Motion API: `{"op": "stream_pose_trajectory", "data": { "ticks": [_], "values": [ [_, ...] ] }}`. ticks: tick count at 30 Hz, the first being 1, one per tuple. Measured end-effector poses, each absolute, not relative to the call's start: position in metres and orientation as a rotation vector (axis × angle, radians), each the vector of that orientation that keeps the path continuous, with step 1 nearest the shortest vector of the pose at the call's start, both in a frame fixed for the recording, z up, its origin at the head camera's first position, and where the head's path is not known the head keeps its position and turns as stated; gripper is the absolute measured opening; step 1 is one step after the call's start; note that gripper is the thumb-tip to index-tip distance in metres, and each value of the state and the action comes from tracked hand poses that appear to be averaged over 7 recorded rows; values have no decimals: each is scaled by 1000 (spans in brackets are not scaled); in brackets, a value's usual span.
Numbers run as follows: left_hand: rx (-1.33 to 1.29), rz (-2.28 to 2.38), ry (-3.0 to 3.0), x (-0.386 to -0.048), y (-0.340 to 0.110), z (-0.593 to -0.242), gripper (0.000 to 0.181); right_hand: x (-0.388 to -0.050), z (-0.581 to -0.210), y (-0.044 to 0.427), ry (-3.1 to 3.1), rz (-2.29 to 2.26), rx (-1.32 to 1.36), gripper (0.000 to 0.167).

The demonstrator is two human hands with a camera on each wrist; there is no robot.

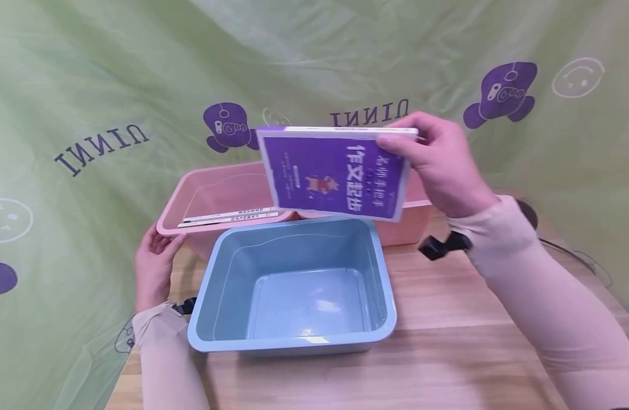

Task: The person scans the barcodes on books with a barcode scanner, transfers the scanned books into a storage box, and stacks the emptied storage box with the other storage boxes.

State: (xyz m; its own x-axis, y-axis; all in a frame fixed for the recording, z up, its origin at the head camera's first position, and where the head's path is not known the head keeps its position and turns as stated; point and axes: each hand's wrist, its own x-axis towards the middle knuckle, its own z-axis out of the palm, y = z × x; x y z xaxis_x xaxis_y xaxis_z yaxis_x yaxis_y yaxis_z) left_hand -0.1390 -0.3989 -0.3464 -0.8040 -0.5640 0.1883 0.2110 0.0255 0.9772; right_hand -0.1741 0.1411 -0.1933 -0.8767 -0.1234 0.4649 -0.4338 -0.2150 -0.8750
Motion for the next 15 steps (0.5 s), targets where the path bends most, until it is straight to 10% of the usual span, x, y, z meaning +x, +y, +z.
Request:
{"op": "stream_pose_trajectory", "data": {
  "ticks": [15],
  "values": [
    [369,-1797,-1800,-138,-399,-346,86,-231,-174,2,-1956,2160,865,8]
  ]
}}
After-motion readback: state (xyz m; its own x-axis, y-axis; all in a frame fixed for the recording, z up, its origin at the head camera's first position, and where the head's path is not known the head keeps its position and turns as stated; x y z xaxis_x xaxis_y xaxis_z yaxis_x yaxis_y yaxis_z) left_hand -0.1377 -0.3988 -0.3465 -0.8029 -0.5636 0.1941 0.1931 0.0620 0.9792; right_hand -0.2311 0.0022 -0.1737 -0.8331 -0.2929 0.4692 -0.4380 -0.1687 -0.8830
